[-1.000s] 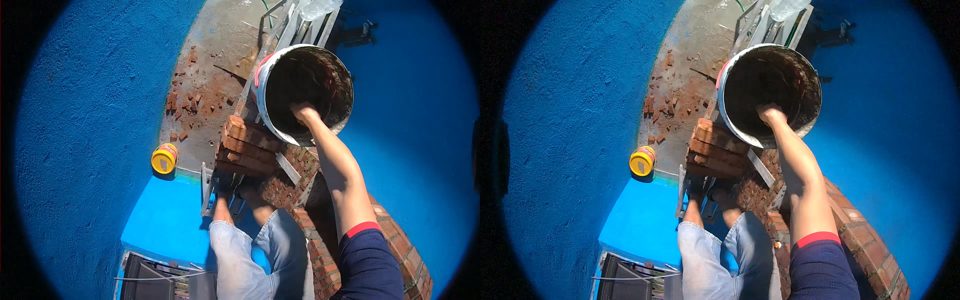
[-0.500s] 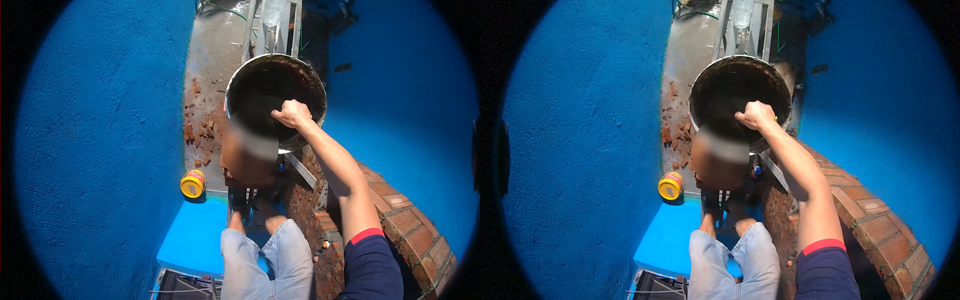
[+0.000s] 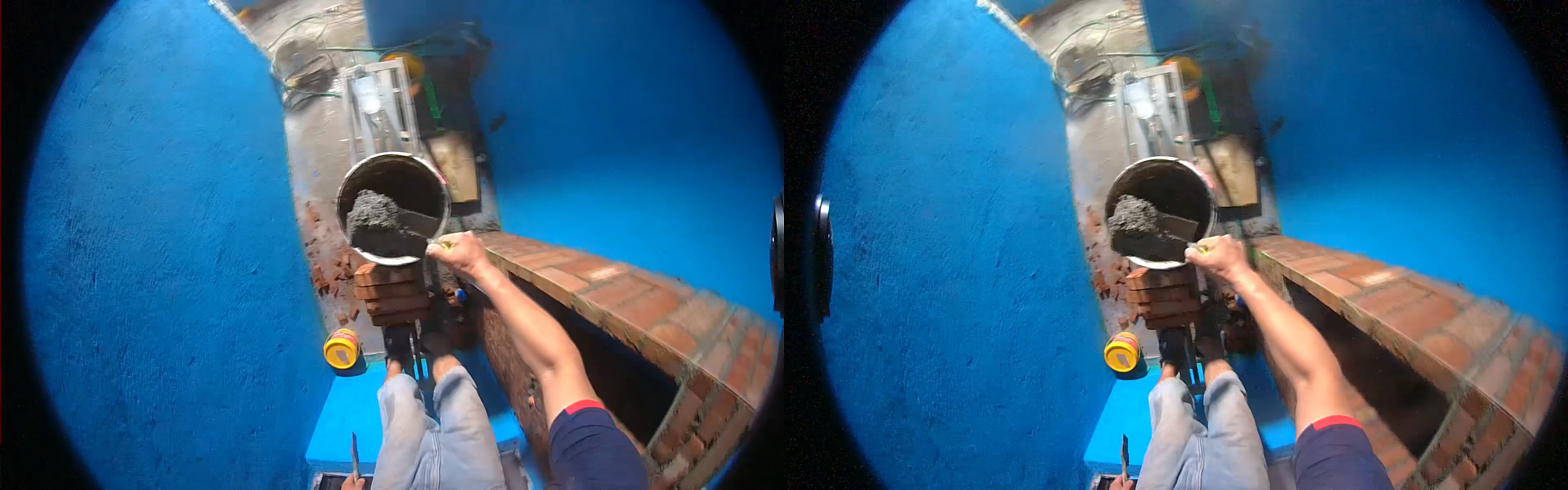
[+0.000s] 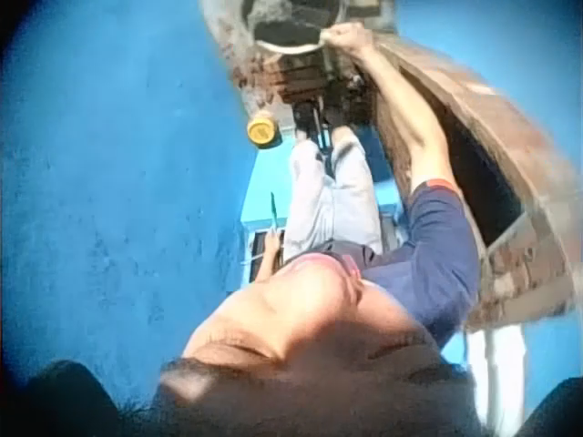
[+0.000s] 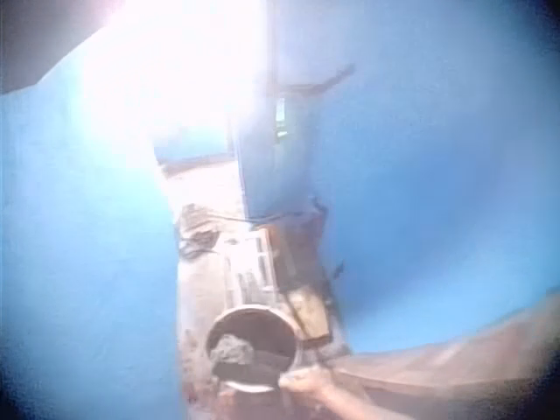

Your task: The person applies mortar to a brick structure using a trowel and carefully places bricks on the wet mortar, aligning them along a level line.

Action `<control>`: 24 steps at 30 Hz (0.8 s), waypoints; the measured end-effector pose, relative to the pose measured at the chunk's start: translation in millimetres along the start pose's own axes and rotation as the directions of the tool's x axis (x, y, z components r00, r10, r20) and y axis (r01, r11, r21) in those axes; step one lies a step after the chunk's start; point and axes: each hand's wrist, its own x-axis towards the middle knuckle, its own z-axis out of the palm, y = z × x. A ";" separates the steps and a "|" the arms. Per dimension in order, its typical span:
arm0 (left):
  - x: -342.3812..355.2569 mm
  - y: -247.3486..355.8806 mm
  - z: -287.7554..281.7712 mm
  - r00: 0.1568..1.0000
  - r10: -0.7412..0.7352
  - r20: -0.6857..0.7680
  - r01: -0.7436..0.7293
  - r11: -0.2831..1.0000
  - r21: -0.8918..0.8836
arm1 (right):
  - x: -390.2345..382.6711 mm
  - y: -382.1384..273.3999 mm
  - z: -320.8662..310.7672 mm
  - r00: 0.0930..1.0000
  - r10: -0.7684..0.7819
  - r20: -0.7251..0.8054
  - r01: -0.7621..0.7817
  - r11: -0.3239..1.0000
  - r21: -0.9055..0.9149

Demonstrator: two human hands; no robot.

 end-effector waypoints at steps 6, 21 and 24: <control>41.9 67.1 -53.7 0.962 0.273 0.018 -0.262 0.939 -0.223 | -210.8 -86.2 -63.2 0.988 0.025 -0.150 0.017 0.962 0.272; 143.5 259.5 -153.7 0.856 0.513 0.056 -0.494 0.846 -0.203 | -830.7 -147.0 -173.8 0.485 0.753 -0.445 -0.008 0.513 0.858; 108.0 289.6 -127.6 0.854 0.506 0.121 -0.504 0.862 -0.047 | -917.5 -140.7 -188.1 0.258 0.802 -0.539 -0.132 0.582 0.803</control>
